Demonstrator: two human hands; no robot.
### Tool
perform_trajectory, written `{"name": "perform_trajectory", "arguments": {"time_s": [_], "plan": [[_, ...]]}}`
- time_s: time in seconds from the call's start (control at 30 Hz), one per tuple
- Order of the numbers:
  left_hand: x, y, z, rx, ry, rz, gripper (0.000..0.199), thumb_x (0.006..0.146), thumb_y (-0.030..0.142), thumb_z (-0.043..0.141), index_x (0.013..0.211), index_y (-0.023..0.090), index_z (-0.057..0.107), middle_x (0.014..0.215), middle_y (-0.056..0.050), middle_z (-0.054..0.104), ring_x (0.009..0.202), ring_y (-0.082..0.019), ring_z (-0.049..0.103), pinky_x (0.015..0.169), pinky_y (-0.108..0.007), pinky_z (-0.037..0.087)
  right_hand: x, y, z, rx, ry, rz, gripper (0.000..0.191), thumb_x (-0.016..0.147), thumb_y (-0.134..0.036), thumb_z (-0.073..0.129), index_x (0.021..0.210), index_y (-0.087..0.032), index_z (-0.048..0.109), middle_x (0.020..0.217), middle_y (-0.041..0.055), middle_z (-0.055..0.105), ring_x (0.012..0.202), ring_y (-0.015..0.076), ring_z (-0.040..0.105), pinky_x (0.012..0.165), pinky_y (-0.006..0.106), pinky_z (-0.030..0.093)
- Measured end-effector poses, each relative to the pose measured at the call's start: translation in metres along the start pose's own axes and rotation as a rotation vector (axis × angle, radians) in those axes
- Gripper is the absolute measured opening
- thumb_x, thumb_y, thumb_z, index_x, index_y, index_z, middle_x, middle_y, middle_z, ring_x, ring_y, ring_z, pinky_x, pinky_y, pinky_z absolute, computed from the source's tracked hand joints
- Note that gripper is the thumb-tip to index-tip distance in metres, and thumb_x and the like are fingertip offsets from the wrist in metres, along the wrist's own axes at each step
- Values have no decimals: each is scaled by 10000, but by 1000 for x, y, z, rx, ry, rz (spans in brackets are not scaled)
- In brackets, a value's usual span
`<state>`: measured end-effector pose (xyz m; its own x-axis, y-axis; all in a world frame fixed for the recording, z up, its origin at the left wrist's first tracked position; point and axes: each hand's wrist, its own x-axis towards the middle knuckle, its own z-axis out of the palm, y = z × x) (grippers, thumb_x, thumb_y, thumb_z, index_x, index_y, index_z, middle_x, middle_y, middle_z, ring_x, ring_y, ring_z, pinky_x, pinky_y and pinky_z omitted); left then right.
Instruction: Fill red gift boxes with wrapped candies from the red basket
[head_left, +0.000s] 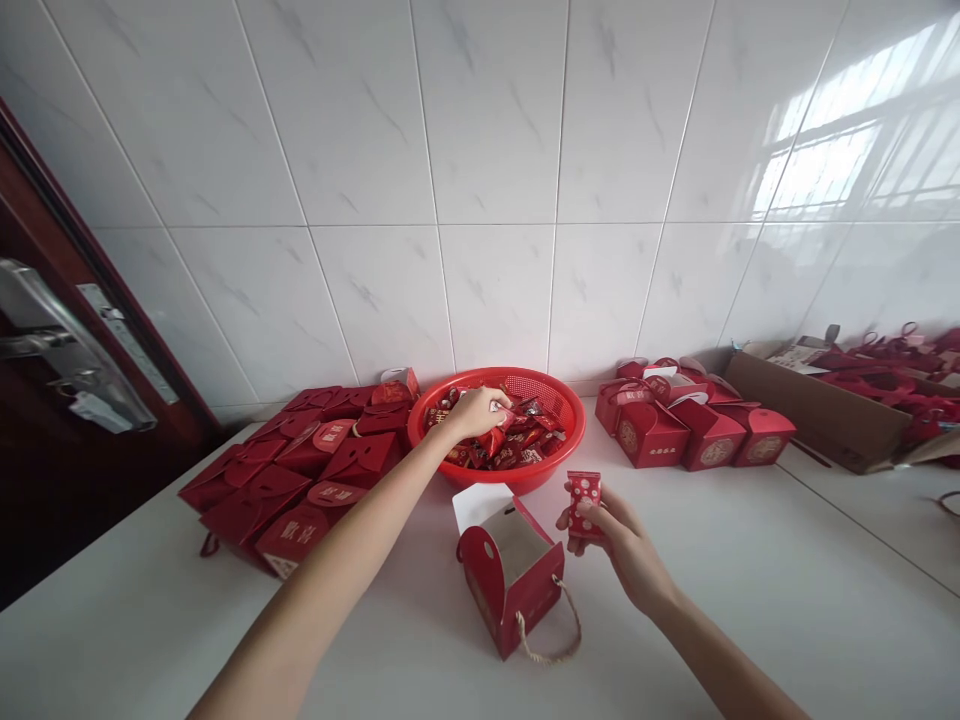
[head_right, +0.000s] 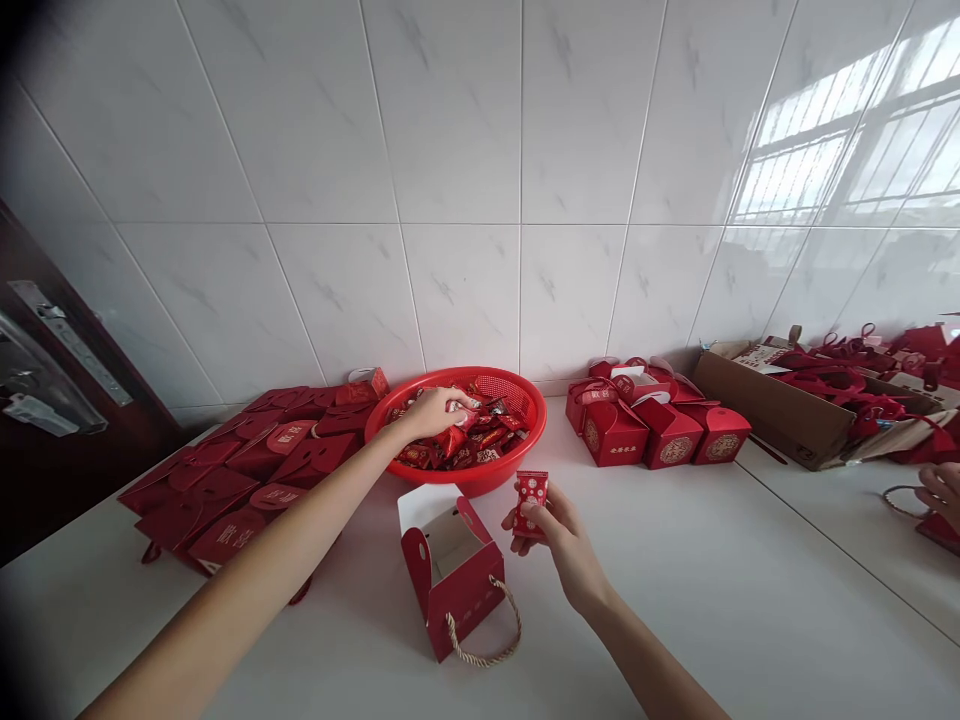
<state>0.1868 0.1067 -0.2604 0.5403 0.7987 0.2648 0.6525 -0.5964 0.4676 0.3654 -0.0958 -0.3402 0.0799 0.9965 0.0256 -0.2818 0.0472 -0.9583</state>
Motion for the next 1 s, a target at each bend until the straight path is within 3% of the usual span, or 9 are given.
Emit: {"name": "perform_trajectory", "arguments": {"time_s": [0.13, 0.23, 0.33, 0.4, 0.57, 0.77, 0.9, 1.0], "plan": [[8, 20, 9, 157, -74, 24, 186, 723, 172, 638, 835, 220, 779, 996, -77, 748, 999, -276, 659, 875, -335, 483, 0, 0, 0, -16, -22, -9, 383, 826, -479, 655, 1067, -183, 623, 784, 44, 697, 590, 158, 581, 628, 318, 451], [15, 35, 23, 211, -204, 34, 54, 654, 270, 748, 642, 220, 731, 776, -68, 731, 841, -277, 681, 775, -336, 488, -1, 0, 0, -34, -36, -18, 327, 851, -459, 631, 1025, -183, 627, 796, 44, 696, 598, 148, 573, 635, 313, 456], [21, 43, 34, 263, -293, 1, 226, 495, 285, 856, 511, 200, 646, 711, -99, 708, 771, -307, 674, 702, -352, 475, -1, -1, 0, -36, -27, -27, 321, 845, -450, 633, 1019, -181, 634, 793, 42, 690, 599, 148, 571, 631, 313, 459], [24, 43, 36, 284, -307, -29, 242, 481, 271, 855, 495, 199, 625, 709, -109, 708, 770, -313, 670, 692, -354, 466, -1, -3, 0, -29, -14, -31, 340, 837, -459, 636, 1032, -180, 636, 786, 41, 687, 589, 148, 570, 625, 316, 459], [23, 34, 29, 262, -270, -69, 145, 624, 167, 686, 495, 210, 637, 640, -73, 691, 678, -255, 646, 647, -322, 430, 0, -6, -1, -16, -2, -37, 362, 819, -465, 654, 1043, -180, 642, 781, 45, 690, 580, 151, 572, 620, 320, 460], [18, 18, 24, 171, -80, -83, 256, 730, 124, 519, 509, 199, 626, 583, -49, 654, 586, -196, 600, 602, -295, 395, 0, -7, -3, -3, 6, -41, 361, 820, -467, 657, 1042, -182, 639, 778, 45, 693, 580, 156, 584, 619, 316, 456], [19, 9, 23, 84, -2, -62, 291, 809, 168, 445, 721, 168, 723, 776, -68, 736, 711, -209, 661, 669, -295, 460, 0, -9, -3, -8, 18, -40, 359, 813, -468, 660, 1038, -189, 649, 773, 43, 690, 581, 159, 580, 618, 318, 456], [18, 5, 27, 33, -71, -4, 284, 820, 199, 476, 851, 161, 756, 878, -61, 763, 810, -217, 690, 744, -291, 501, 0, -10, -2, -16, 29, -36, 361, 807, -470, 662, 1035, -190, 649, 771, 43, 693, 577, 156, 578, 618, 318, 456]]}}
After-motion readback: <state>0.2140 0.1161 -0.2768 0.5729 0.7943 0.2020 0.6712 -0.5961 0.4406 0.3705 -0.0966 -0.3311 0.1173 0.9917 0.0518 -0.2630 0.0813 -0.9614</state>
